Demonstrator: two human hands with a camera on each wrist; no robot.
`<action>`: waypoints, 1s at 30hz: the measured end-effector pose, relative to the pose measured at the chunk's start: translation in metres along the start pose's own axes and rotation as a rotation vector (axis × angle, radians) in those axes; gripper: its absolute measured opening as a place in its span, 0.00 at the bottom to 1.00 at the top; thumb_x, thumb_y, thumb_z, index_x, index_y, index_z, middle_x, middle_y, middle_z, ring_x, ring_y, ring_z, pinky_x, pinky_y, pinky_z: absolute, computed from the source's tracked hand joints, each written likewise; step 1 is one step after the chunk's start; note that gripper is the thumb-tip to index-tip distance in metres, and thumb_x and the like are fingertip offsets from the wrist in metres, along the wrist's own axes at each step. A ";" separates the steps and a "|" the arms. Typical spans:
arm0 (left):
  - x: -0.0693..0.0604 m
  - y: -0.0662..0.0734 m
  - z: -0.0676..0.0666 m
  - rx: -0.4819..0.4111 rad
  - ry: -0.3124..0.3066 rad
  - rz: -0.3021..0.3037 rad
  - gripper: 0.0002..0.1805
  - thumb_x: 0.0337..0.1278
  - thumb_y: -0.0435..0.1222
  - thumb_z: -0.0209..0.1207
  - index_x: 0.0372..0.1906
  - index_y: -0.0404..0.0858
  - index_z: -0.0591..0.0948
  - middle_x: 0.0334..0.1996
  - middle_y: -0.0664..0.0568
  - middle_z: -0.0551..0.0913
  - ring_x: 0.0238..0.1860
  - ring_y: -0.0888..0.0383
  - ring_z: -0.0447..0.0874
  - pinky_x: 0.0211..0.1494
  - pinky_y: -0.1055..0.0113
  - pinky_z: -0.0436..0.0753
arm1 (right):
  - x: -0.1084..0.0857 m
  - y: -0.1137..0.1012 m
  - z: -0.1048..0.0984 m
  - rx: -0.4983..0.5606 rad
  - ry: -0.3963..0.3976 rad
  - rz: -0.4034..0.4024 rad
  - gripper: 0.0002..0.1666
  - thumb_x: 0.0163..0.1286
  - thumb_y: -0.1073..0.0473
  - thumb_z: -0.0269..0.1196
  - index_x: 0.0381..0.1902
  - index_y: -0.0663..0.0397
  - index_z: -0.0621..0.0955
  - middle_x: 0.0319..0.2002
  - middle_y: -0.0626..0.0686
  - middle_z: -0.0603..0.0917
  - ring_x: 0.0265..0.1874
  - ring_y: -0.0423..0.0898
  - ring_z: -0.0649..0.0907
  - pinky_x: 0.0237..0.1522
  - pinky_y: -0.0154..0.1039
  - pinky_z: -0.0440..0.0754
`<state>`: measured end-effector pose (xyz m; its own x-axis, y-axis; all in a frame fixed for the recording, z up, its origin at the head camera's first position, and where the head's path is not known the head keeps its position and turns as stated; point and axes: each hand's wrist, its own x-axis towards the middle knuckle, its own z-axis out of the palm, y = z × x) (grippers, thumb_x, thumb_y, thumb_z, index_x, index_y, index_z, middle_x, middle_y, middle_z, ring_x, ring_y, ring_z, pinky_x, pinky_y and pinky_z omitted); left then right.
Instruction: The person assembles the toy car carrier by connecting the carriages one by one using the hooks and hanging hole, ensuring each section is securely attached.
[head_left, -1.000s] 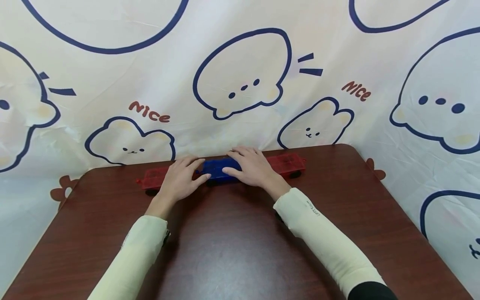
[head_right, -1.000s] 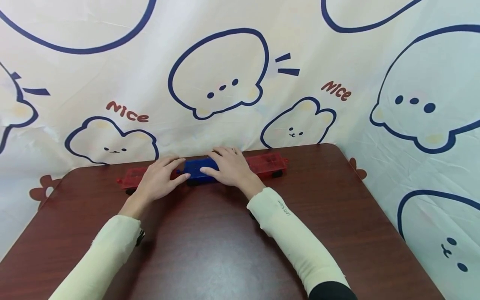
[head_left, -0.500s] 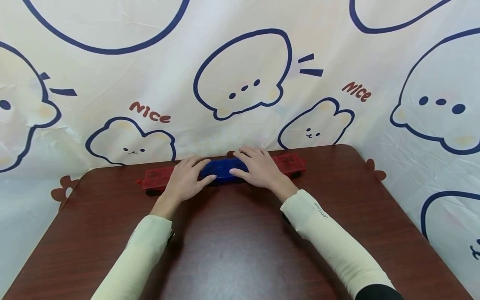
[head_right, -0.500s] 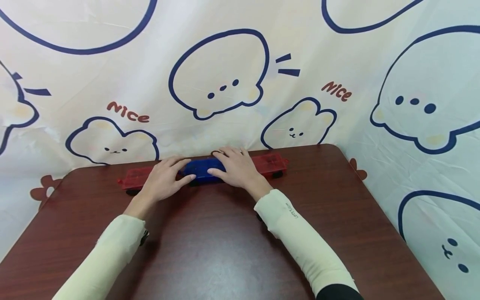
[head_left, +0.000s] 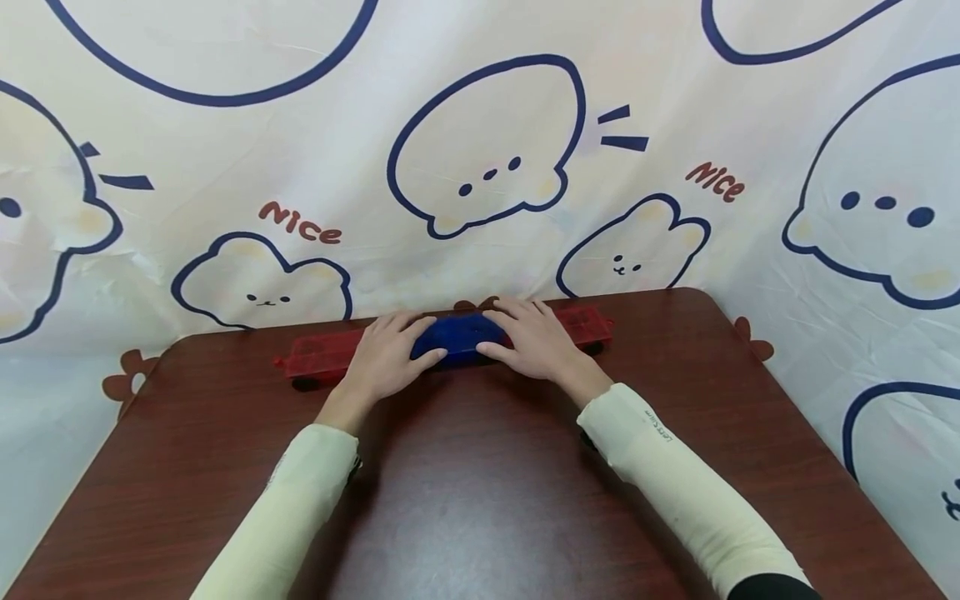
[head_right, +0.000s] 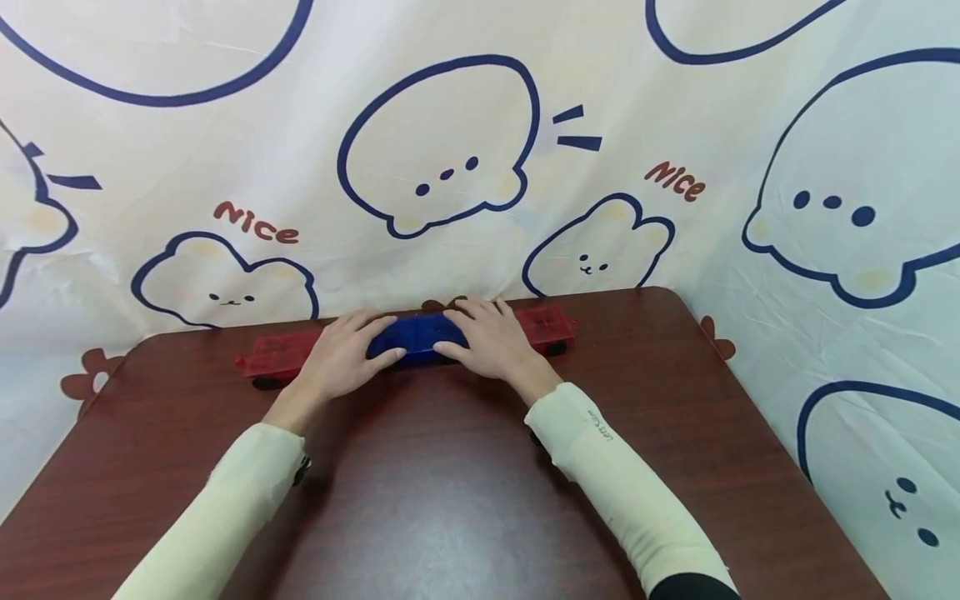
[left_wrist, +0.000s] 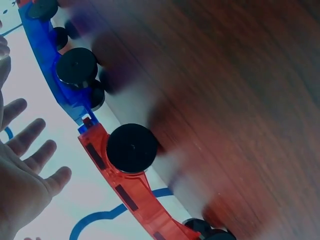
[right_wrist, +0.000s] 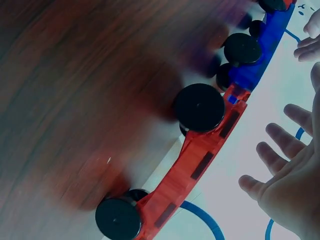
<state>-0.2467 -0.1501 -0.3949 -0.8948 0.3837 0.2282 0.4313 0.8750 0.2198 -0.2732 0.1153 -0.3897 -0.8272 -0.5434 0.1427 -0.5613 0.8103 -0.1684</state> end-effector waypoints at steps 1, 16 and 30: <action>0.001 0.001 0.000 0.001 -0.003 -0.003 0.35 0.68 0.57 0.59 0.72 0.41 0.74 0.67 0.41 0.73 0.70 0.42 0.66 0.73 0.39 0.61 | -0.001 0.001 -0.001 -0.001 0.003 -0.001 0.41 0.73 0.29 0.53 0.75 0.45 0.71 0.75 0.56 0.67 0.73 0.57 0.65 0.74 0.62 0.56; 0.009 0.010 0.005 -0.021 -0.037 -0.034 0.37 0.67 0.59 0.58 0.72 0.42 0.73 0.70 0.41 0.71 0.72 0.41 0.63 0.75 0.39 0.58 | -0.011 0.022 -0.002 0.023 0.031 0.012 0.40 0.74 0.31 0.55 0.74 0.48 0.72 0.73 0.56 0.69 0.74 0.56 0.65 0.74 0.64 0.55; 0.019 0.017 0.012 -0.042 -0.065 -0.034 0.36 0.68 0.58 0.58 0.73 0.42 0.72 0.71 0.42 0.70 0.73 0.42 0.63 0.76 0.39 0.56 | -0.019 0.045 -0.005 0.044 0.021 0.030 0.41 0.73 0.31 0.55 0.74 0.48 0.71 0.74 0.55 0.68 0.75 0.55 0.63 0.74 0.65 0.54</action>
<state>-0.2573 -0.1241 -0.3980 -0.9139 0.3738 0.1584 0.4041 0.8750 0.2664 -0.2823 0.1634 -0.3954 -0.8434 -0.5137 0.1578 -0.5370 0.8156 -0.2152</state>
